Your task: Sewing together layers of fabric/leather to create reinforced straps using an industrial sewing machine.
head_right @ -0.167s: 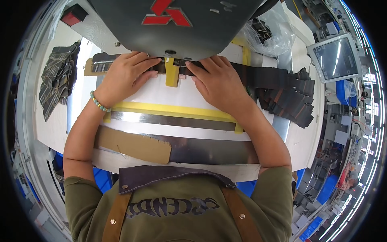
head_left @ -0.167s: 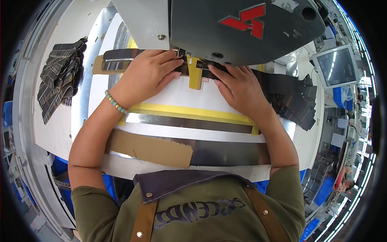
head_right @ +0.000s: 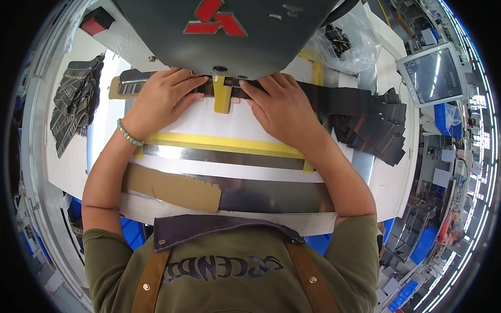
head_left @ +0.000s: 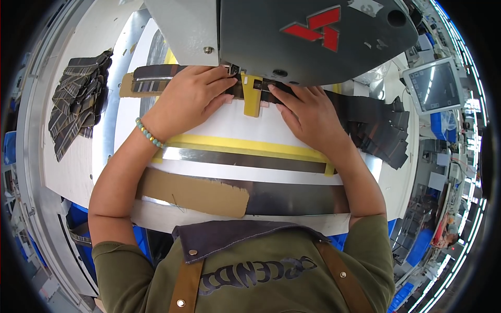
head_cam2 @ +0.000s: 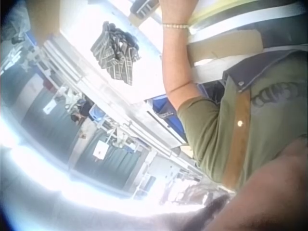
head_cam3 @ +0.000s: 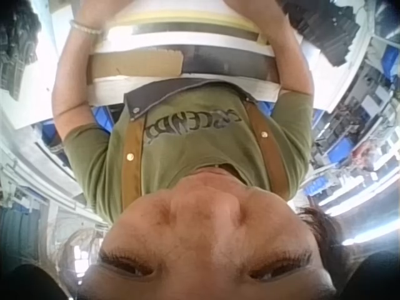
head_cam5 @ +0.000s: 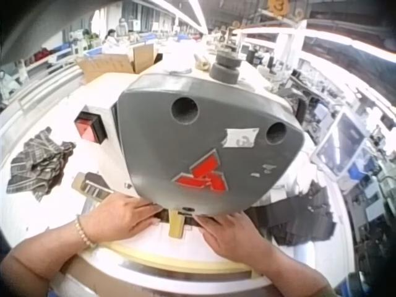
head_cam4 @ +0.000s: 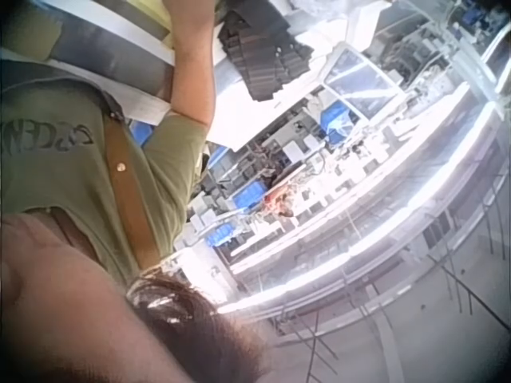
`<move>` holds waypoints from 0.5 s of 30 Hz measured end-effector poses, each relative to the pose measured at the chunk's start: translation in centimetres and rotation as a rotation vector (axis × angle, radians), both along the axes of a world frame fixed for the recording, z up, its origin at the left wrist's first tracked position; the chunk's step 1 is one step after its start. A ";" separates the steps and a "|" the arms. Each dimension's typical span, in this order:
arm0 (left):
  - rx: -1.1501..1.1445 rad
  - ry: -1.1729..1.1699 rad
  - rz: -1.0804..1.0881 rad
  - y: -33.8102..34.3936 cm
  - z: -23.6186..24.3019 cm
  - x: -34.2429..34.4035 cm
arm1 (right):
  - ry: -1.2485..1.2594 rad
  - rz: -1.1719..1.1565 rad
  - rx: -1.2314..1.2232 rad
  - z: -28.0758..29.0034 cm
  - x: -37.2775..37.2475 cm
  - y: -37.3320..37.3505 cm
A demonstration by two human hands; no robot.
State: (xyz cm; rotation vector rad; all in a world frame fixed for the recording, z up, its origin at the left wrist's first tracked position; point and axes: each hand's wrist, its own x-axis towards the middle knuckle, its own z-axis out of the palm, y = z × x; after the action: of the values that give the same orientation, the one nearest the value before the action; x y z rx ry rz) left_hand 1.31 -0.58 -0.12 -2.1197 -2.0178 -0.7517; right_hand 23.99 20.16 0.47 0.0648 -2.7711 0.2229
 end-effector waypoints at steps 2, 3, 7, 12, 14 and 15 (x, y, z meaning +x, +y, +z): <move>0.001 -0.007 0.000 0.1 0.0 0.0 | 0.003 -0.006 0.009 0.1 0.1 0.1; 0.006 -0.001 0.000 0.2 -0.1 0.0 | -0.001 -0.006 0.012 0.0 0.1 0.3; 0.005 0.011 -0.007 0.7 0.0 0.0 | -0.015 -0.022 0.017 0.1 0.2 0.8; -0.007 0.020 0.011 0.2 0.5 -0.6 | -0.045 -0.023 0.017 0.3 -0.6 0.7; -0.028 0.052 0.013 -0.6 0.6 -1.1 | -0.082 -0.049 0.028 0.3 -1.2 0.2; -0.041 0.057 0.015 -0.7 0.4 -1.1 | -0.095 -0.047 0.022 0.4 -1.2 0.1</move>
State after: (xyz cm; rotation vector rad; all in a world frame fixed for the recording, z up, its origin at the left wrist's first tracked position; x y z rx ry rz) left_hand 0.21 -1.26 0.33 -2.1198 -2.0341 -0.6454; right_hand 22.78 20.29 0.89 -0.0060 -2.8660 0.1882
